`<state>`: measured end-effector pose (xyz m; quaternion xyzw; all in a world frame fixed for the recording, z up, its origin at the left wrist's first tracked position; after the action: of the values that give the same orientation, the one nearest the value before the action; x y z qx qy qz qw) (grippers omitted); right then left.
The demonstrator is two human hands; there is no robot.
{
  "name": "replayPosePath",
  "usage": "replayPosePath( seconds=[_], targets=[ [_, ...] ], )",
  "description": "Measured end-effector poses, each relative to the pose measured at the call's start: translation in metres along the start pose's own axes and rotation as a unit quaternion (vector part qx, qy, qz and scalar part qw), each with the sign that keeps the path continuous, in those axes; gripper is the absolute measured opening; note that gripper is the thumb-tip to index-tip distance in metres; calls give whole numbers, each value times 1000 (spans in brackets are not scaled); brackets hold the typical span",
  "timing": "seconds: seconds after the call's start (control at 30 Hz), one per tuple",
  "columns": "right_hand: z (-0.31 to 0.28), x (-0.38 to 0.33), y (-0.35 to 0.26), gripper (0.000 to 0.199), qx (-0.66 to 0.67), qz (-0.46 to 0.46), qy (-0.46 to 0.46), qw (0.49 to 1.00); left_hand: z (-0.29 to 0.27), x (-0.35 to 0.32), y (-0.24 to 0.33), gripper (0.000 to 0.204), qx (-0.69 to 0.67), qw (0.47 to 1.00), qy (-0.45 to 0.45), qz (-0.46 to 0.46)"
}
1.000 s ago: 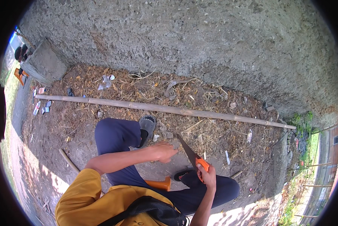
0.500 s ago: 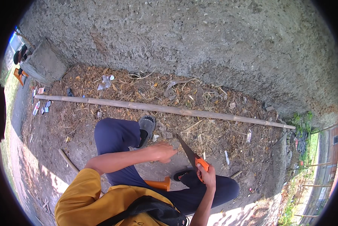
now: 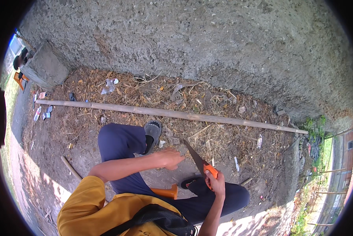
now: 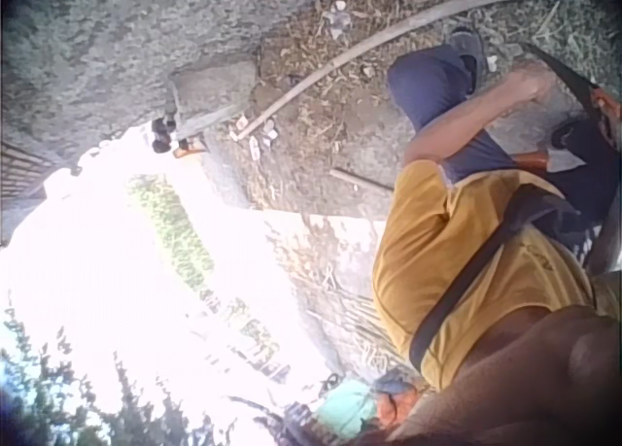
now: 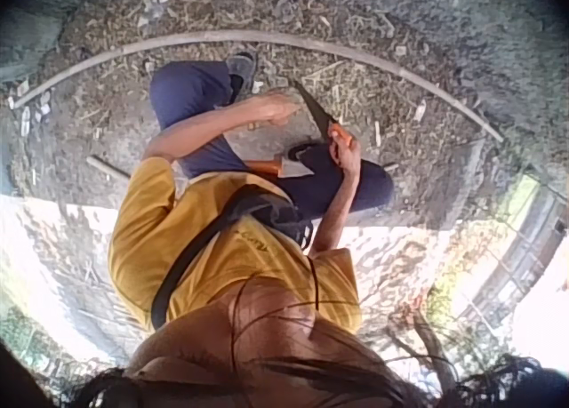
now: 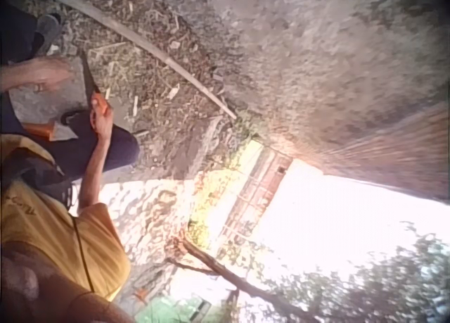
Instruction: The person saws a bamboo pole with a hand saw and then repositions the pole.
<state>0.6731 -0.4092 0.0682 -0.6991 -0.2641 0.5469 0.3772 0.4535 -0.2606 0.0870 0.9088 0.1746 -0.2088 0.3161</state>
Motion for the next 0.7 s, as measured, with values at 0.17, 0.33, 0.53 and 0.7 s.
replayPosePath(
  seconds=[0.17,0.33,0.53,0.7],
  targets=[
    [0,-1,0,22,4,2,1,1000,-3,-1,1,43,-3,1000,-11,-2],
    [-1,0,0,23,-9,3,2,1000,-1,-1,0,34,16,999,37,-3],
    [-1,-1,0,24,-16,3,8,1000,-4,-3,1,38,16,999,39,-5],
    [1,-3,-5,24,-11,0,6,1000,-5,-3,1,42,-7,1000,6,5]
  ],
)
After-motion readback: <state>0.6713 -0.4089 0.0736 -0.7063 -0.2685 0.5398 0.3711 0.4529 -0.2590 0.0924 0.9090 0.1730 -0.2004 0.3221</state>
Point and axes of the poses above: each hand's wrist, its own x-axis towards the middle knuckle, its own z-axis out of the palm, y = z × x, the point moved 4 cm from there along x, towards the middle knuckle, and after that the axes turned 6 degrees about z, right-handed, at the moved point
